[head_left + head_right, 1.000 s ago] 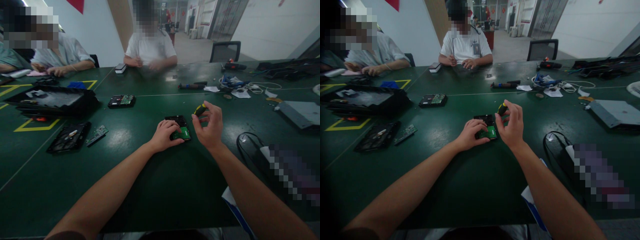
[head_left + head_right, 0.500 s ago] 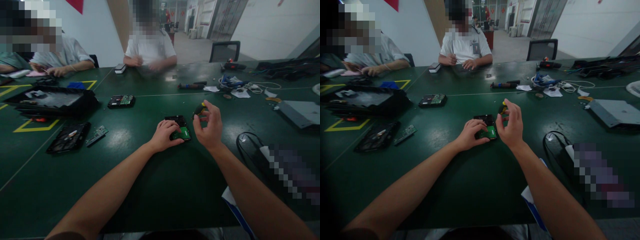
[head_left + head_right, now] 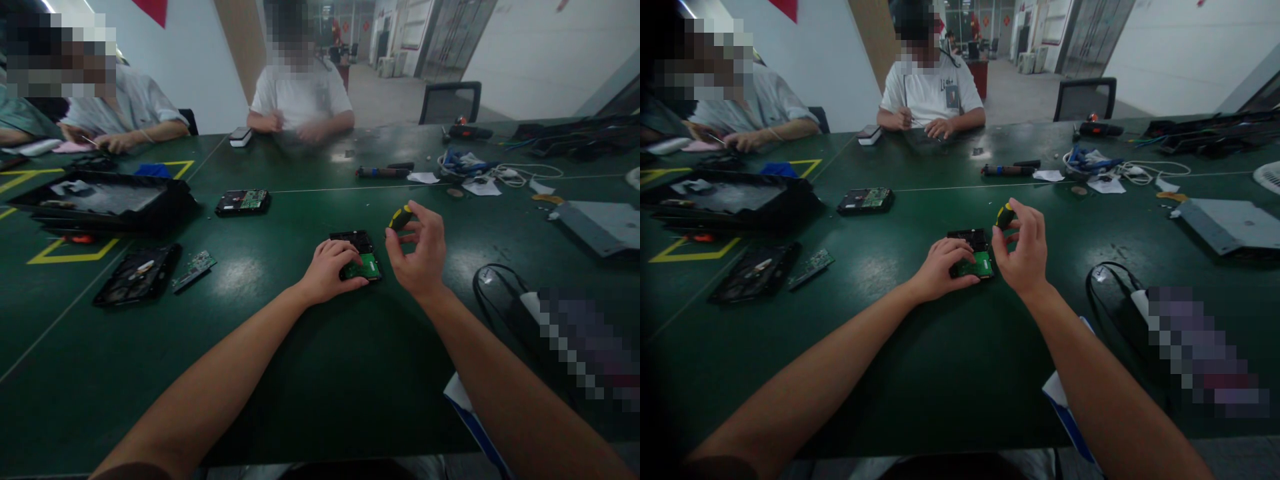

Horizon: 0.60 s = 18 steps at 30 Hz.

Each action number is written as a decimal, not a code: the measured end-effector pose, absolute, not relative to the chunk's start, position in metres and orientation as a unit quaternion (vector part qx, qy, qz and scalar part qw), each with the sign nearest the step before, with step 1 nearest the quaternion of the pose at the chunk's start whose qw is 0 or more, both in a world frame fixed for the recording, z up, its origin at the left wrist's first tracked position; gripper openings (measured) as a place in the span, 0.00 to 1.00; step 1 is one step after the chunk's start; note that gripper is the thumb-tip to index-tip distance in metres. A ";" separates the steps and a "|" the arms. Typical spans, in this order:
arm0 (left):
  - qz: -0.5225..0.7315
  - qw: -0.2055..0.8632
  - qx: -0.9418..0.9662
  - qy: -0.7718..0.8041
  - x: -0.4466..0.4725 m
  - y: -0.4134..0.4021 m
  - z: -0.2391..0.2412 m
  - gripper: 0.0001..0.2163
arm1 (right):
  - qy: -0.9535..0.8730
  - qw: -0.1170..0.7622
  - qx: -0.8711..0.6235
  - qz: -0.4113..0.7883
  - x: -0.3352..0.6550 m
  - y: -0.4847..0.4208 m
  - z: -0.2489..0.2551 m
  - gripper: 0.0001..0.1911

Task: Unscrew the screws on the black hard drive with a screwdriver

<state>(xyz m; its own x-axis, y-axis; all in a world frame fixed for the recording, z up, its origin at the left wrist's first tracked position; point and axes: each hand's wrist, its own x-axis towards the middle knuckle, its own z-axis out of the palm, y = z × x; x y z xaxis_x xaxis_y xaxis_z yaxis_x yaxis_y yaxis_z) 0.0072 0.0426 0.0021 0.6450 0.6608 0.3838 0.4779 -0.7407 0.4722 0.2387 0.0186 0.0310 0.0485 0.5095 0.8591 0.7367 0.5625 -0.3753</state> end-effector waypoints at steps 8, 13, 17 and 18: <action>0.275 0.167 0.890 0.324 0.008 0.042 0.002 0.18 | -0.687 0.548 -0.470 -0.088 0.239 0.017 0.031 0.35; 0.275 0.169 0.889 0.326 0.008 0.042 0.003 0.19 | -0.679 0.551 -0.473 -0.108 0.240 0.019 0.030 0.34; 0.272 0.168 0.891 0.323 0.007 0.042 0.003 0.19 | -0.687 0.547 -0.469 -0.097 0.239 0.019 0.030 0.34; 0.272 0.166 0.892 0.321 0.007 0.042 0.003 0.19 | -0.688 0.547 -0.467 -0.094 0.239 0.019 0.030 0.34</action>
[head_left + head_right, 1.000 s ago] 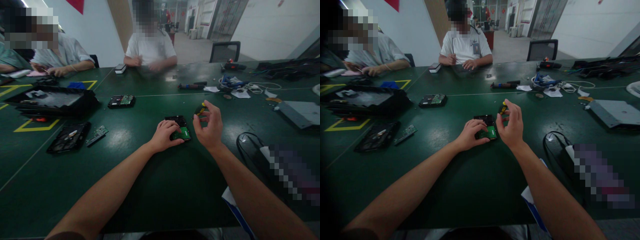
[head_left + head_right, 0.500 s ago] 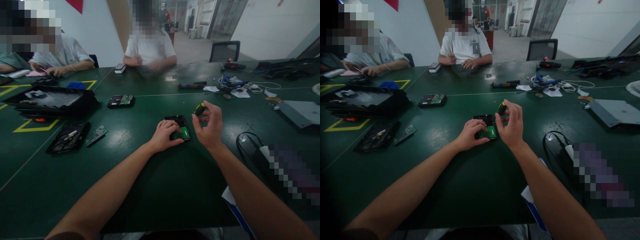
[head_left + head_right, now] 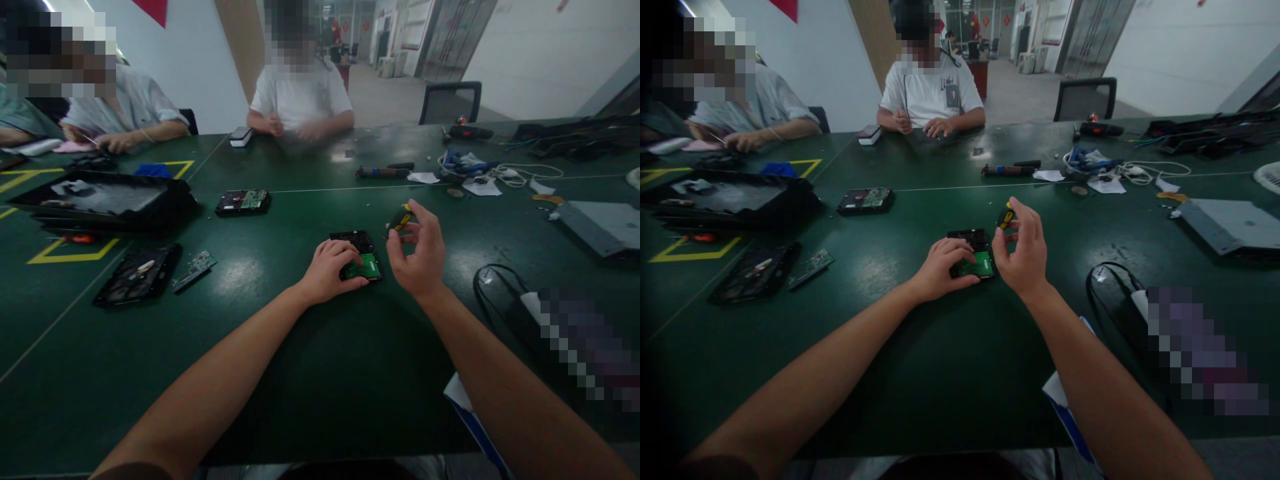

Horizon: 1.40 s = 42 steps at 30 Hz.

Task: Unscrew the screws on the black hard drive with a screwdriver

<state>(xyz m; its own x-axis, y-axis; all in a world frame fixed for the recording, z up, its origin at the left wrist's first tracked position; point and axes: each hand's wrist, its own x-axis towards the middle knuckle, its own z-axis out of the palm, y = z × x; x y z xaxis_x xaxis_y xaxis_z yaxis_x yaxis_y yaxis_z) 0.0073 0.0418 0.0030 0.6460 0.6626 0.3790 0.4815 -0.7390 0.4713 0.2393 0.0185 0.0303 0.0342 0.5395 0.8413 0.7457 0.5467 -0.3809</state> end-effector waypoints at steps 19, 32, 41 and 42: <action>0.278 0.160 0.893 0.315 0.008 0.043 0.001 0.19 | -0.684 0.549 -0.469 -0.105 0.240 0.017 0.033 0.32; 0.284 0.158 0.891 0.318 0.008 0.043 0.001 0.18 | -0.678 0.524 -0.510 -0.071 0.240 0.015 0.030 0.34; 0.280 0.163 0.890 0.321 0.008 0.042 0.003 0.18 | -0.677 0.539 -0.496 -0.070 0.241 0.017 0.029 0.34; 0.282 0.162 0.890 0.321 0.008 0.042 0.003 0.19 | -0.676 0.539 -0.498 -0.070 0.240 0.016 0.030 0.34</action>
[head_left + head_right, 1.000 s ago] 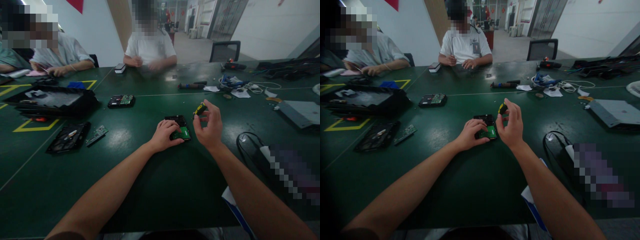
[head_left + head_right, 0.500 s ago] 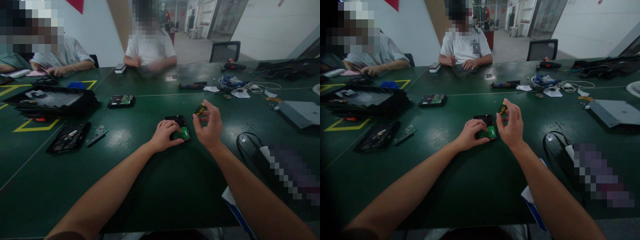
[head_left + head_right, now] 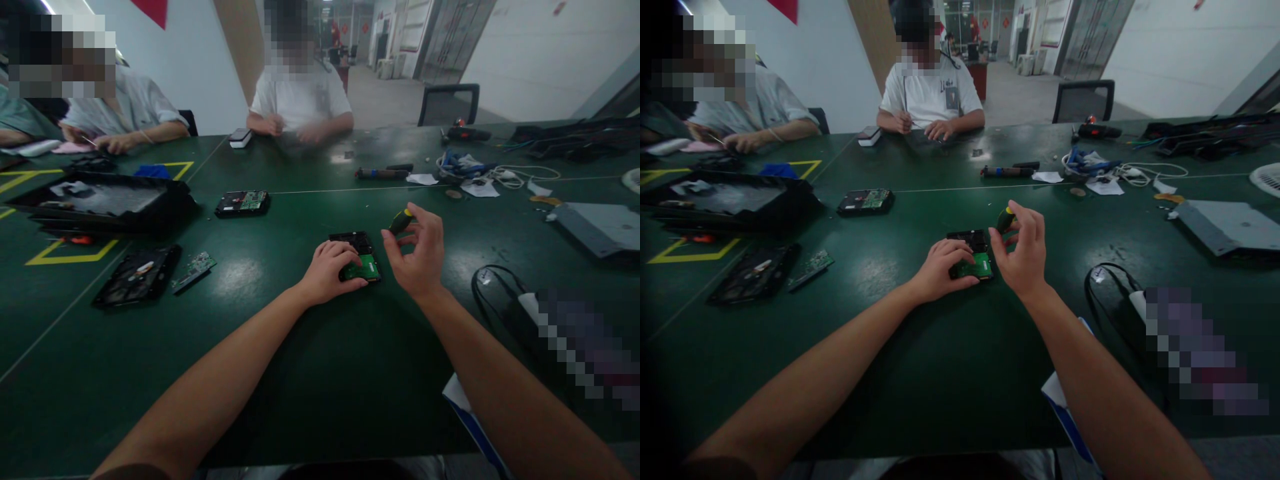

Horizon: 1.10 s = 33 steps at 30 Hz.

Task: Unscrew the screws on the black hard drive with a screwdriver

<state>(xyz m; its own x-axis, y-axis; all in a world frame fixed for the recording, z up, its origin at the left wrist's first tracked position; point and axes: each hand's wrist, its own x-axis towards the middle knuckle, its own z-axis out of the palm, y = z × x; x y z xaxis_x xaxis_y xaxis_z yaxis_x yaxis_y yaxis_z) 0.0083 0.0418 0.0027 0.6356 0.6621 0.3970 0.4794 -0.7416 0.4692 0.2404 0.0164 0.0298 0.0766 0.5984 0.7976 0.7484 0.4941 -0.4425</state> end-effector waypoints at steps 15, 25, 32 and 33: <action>0.278 0.159 0.893 0.317 0.007 0.041 0.003 0.18 | -0.647 0.561 -0.507 -0.098 0.248 0.020 0.029 0.30; 0.267 0.168 0.894 0.317 0.007 0.041 0.007 0.17 | -0.582 0.582 -0.567 -0.031 0.253 0.026 0.023 0.31; 0.269 0.183 0.891 0.317 0.007 0.039 0.011 0.16 | -0.539 0.577 -0.611 0.062 0.262 0.030 0.022 0.24; 0.269 0.184 0.891 0.317 0.006 0.038 0.011 0.16 | -0.530 0.577 -0.617 0.079 0.262 0.030 0.023 0.22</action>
<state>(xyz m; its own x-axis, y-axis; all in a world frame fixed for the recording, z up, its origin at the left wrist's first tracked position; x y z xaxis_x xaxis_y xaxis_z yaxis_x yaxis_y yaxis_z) 0.0065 0.0384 0.0108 0.6550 0.6629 0.3626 0.4657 -0.7321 0.4972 0.2618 0.0304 0.0226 0.4258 0.7450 0.5135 0.5618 0.2272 -0.7954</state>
